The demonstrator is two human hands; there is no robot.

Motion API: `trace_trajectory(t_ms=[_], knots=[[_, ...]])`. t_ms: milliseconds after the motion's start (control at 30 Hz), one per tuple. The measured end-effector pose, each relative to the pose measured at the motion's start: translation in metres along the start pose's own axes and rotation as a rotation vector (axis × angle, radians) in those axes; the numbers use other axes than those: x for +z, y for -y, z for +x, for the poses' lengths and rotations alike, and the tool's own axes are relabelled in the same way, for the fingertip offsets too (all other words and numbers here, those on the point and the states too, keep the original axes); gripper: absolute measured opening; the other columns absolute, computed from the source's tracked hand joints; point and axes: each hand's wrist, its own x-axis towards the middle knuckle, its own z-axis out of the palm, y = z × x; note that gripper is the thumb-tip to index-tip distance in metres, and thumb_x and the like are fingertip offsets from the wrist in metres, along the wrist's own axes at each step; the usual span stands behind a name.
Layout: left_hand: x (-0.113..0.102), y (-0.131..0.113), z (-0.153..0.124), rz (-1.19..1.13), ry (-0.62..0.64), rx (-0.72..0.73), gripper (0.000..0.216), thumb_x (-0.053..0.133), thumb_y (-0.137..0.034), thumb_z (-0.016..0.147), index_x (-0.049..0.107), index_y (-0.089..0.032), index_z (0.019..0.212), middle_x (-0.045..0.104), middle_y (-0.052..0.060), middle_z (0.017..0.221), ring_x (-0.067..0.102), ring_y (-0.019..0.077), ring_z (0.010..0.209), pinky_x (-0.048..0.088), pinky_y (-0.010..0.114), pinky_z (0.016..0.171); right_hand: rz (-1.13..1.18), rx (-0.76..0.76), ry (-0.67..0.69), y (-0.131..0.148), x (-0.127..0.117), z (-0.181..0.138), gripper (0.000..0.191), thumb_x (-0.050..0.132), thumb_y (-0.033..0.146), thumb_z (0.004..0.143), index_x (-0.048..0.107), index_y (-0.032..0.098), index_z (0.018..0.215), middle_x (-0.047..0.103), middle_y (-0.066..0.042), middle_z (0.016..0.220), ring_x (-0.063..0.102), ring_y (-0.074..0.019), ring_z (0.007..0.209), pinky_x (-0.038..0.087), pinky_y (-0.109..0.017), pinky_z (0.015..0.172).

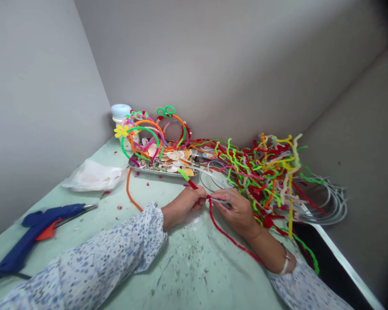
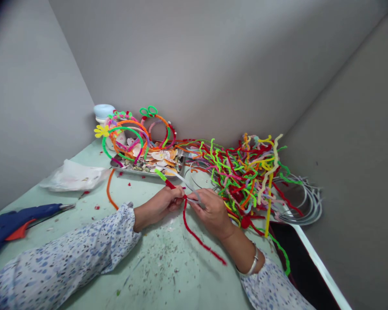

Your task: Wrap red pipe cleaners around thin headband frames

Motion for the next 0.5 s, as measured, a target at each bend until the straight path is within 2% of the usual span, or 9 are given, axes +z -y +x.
trace_trajectory(t_ms=[500], knots=[[0.0028, -0.001, -0.0019, 0.027, -0.018, 0.061, 0.013, 0.056, -0.018, 0.065, 0.048, -0.017, 0.055, 0.039, -0.003, 0.05, 0.031, 0.0072, 0.045, 0.018, 0.026, 0.044, 0.026, 0.076, -0.036, 0.0039, 0.0071, -0.0021, 0.009, 0.059, 0.019, 0.082, 0.064, 0.021, 0.089, 0.068, -0.005, 0.08, 0.064, -0.0198, 0.076, 0.051, -0.033, 0.069]])
